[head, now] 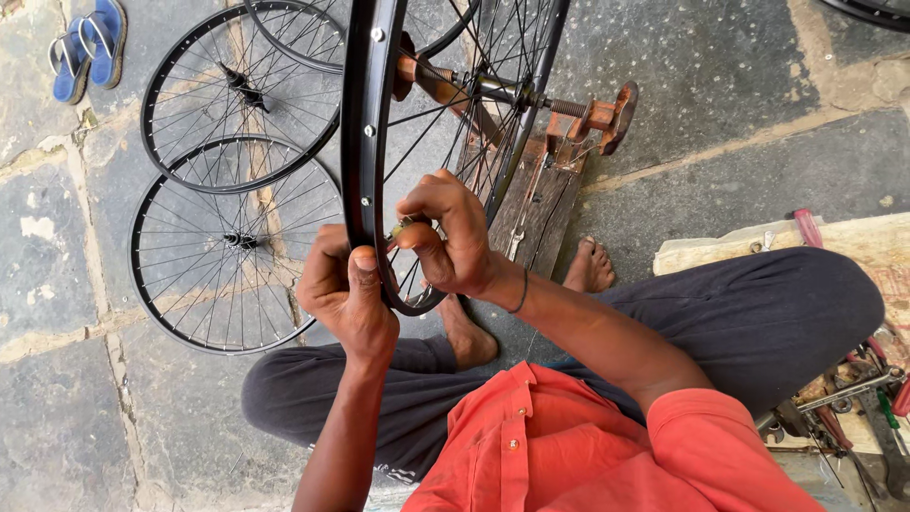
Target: The person threads nuts onto bicycle wheel spokes, rotates the wheel while it is on a stand, and tightens the spokes by hand.
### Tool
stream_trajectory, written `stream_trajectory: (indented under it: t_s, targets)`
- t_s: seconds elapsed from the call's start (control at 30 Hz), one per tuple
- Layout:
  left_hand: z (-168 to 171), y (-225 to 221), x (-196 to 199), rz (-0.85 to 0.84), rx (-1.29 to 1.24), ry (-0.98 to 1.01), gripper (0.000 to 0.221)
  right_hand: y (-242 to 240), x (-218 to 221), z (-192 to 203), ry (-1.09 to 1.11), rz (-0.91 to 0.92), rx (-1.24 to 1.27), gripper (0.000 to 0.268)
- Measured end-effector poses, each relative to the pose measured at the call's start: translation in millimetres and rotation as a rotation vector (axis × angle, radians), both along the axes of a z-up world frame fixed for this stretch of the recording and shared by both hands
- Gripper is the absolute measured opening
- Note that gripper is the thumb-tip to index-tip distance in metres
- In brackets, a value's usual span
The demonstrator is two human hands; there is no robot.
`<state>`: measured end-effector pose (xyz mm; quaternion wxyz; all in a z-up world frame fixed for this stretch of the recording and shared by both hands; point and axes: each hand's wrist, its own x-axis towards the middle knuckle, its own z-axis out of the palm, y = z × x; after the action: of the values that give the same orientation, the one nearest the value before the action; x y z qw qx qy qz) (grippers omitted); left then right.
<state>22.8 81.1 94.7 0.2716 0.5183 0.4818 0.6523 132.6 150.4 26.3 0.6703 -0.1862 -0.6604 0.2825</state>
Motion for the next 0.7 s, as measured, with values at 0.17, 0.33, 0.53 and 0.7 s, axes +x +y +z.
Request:
stream_trajectory:
  t_s: [0.17, 0.33, 0.53, 0.7]
  targets:
    - [-5, -2, -7, -0.010, -0.010, 0.097, 0.041, -7, -3, 7, 0.033, -0.085, -0.120, 0.022]
    - [-3, -2, -13, -0.079, -0.022, 0.102, 0.041, -11, 16, 29, -0.201, -0.189, 0.215, 0.045]
    - [5, -1, -8, -0.088, -0.065, 0.038, 0.030, -9, 21, 35, -0.293, -0.287, 0.244, 0.049]
    - [38, 7, -2, -0.167, -0.059, -0.086, 0.032, -9, 17, 34, -0.231, -0.420, 0.231, 0.047]
